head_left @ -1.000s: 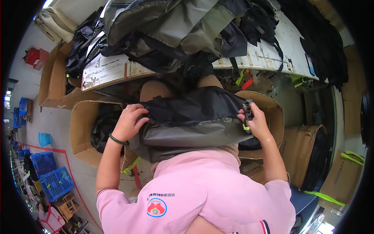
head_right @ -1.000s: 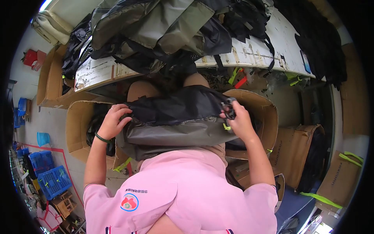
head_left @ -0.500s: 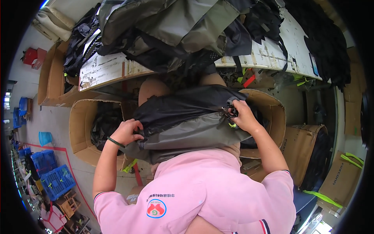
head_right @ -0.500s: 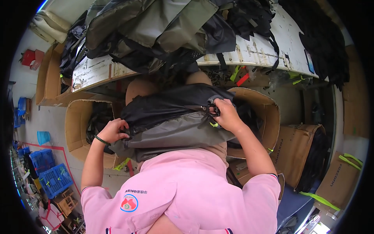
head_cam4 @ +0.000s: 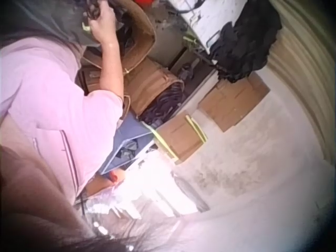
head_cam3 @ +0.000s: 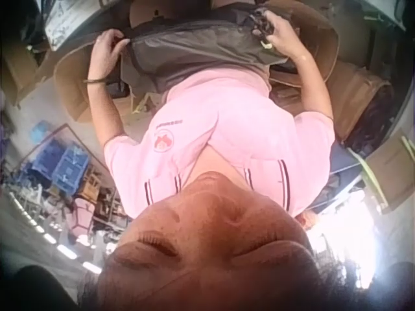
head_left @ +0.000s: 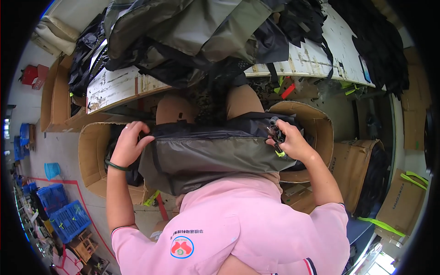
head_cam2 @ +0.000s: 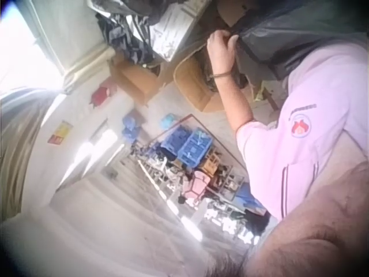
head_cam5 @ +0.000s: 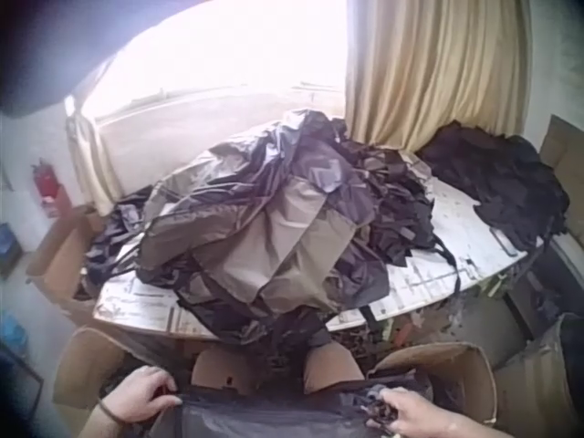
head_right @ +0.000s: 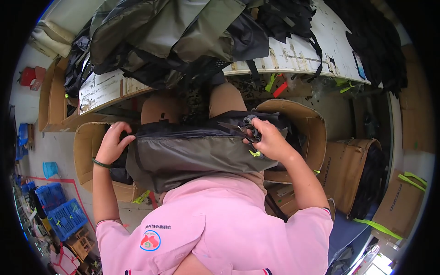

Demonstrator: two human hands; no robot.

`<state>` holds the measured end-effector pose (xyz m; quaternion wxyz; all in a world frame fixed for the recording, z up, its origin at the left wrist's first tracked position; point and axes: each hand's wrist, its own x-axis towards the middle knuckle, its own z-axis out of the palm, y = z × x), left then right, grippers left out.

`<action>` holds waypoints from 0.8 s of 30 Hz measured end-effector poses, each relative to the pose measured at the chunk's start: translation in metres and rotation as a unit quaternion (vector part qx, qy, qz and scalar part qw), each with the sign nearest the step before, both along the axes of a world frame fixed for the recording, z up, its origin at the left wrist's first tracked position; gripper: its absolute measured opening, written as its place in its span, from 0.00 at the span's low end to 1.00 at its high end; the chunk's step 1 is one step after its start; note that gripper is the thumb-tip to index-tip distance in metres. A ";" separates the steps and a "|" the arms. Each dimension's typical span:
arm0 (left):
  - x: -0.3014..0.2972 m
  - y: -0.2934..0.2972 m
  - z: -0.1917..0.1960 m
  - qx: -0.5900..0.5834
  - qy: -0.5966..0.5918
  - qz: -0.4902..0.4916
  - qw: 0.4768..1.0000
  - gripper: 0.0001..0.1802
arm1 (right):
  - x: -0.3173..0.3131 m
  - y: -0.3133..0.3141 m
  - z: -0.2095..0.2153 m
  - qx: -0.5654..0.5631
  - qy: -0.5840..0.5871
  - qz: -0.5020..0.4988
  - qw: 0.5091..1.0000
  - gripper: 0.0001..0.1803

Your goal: Trimming excess material and threads from fabric outdoor gear using scissors.

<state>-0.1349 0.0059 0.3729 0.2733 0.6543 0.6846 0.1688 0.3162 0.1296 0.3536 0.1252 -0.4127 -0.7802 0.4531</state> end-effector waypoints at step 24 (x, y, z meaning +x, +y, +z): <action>0.227 0.071 -0.068 -0.178 -0.392 -0.179 0.885 0.12 | 0.035 0.012 0.062 0.234 -0.273 0.187 0.914 0.34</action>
